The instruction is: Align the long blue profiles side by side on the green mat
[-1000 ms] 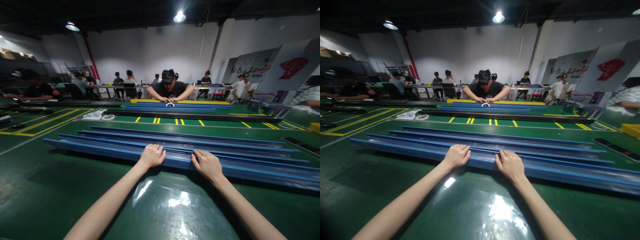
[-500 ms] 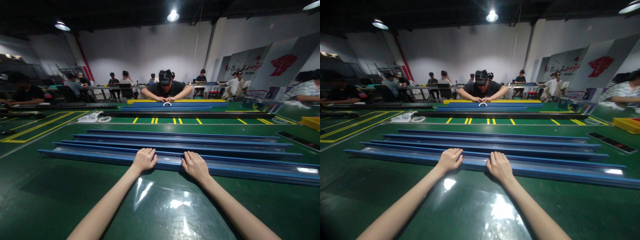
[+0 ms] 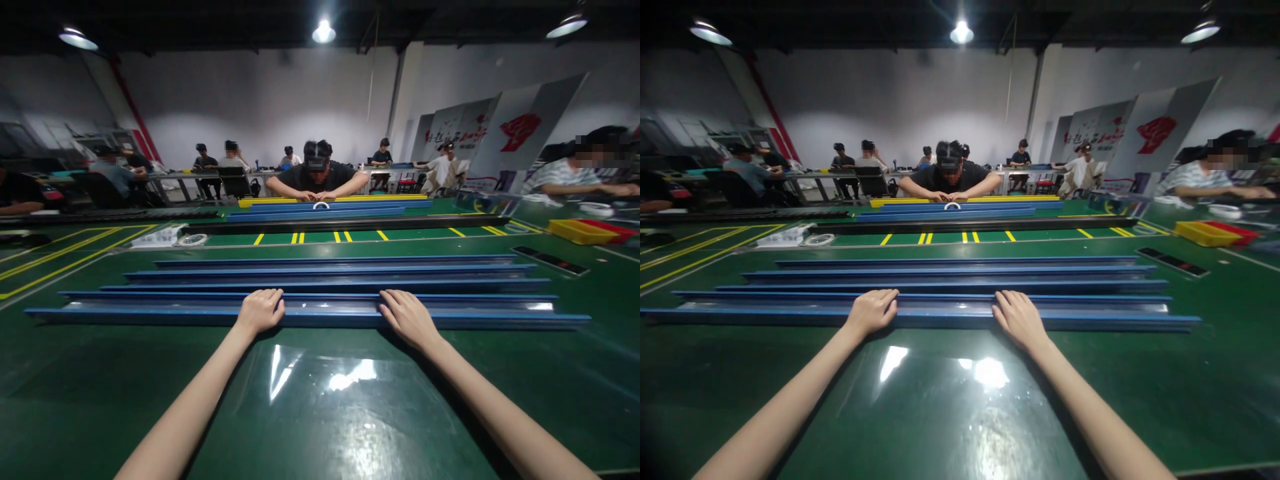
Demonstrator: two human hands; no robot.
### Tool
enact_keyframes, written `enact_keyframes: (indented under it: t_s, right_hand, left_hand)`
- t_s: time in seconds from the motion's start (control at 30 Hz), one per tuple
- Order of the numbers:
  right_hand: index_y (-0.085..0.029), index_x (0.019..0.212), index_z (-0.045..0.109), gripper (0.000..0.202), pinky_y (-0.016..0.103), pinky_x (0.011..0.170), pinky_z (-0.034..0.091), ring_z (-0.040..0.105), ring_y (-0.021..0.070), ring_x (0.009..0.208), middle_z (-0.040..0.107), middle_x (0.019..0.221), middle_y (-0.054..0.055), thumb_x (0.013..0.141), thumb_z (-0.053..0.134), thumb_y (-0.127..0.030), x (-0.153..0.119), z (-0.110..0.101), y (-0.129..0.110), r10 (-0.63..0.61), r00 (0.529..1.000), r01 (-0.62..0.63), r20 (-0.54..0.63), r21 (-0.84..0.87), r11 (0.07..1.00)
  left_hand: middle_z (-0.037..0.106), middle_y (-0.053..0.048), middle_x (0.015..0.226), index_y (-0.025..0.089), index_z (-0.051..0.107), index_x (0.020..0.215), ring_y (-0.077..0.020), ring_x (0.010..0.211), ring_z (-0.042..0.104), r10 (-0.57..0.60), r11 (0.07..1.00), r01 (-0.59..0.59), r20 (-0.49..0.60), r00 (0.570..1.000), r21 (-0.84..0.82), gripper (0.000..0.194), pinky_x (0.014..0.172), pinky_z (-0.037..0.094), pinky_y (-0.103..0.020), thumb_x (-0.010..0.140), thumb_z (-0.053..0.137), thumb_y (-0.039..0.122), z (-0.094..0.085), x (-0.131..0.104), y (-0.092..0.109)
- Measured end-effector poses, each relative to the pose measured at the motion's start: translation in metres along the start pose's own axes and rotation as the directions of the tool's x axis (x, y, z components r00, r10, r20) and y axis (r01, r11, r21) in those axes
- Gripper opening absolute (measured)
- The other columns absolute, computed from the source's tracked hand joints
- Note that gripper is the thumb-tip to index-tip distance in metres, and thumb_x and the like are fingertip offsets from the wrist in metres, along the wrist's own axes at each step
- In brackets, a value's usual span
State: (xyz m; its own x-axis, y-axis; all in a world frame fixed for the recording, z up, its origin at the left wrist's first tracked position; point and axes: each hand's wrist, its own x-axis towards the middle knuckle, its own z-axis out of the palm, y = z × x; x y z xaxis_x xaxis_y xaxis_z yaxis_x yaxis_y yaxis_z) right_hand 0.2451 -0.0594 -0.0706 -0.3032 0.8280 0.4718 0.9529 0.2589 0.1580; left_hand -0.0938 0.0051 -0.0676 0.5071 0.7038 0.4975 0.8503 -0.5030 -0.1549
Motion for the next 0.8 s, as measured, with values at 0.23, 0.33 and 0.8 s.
enact_keyframes:
  t_s: [0.23, 0.33, 0.8]
  right_hand:
    - [-0.013, 0.108, 0.054, 0.042, 0.029, 0.085, 0.033, 0.05, 0.0175, 0.099, 0.059, 0.106, 0.009, 0.088, 0.022, -0.034, -0.026, 0.001, 0.043, 0.199, 0.979, -0.198, 0.034, -0.03, 0.98]
    - [-0.014, 0.107, 0.053, 0.043, 0.03, 0.082, 0.033, 0.05, 0.0191, 0.095, 0.059, 0.102, 0.009, 0.088, 0.022, -0.037, -0.022, -0.001, 0.04, 0.206, 0.975, -0.198, 0.082, -0.095, 0.976]
    - [-0.014, 0.089, 0.054, 0.041, 0.03, 0.072, 0.029, 0.049, 0.0189, 0.081, 0.057, 0.085, 0.009, 0.088, 0.021, -0.038, -0.014, -0.001, 0.034, 0.223, 0.967, -0.196, 0.121, -0.203, 0.96]
  left_hand:
    - [0.065, -0.008, 0.096, 0.017, 0.061, 0.098, -0.0207, 0.088, 0.059, -0.086, 0.996, 0.086, 0.002, 0.996, 0.012, 0.037, 0.079, 0.044, -0.032, 0.082, 0.029, 0.029, 0.0, -0.007, 0.002]
    - [0.063, -0.008, 0.099, 0.016, 0.059, 0.1, -0.0204, 0.089, 0.057, -0.119, 0.993, 0.118, 0.031, 0.992, 0.027, 0.038, 0.081, 0.042, -0.031, 0.084, 0.029, 0.03, -0.005, -0.006, 0.006]
    - [0.059, -0.004, 0.094, 0.019, 0.059, 0.093, -0.0162, 0.088, 0.052, 0.034, 0.986, -0.028, 0.038, 0.999, -0.164, 0.031, 0.079, 0.04, -0.029, 0.087, 0.031, 0.031, -0.021, 0.03, 0.077]
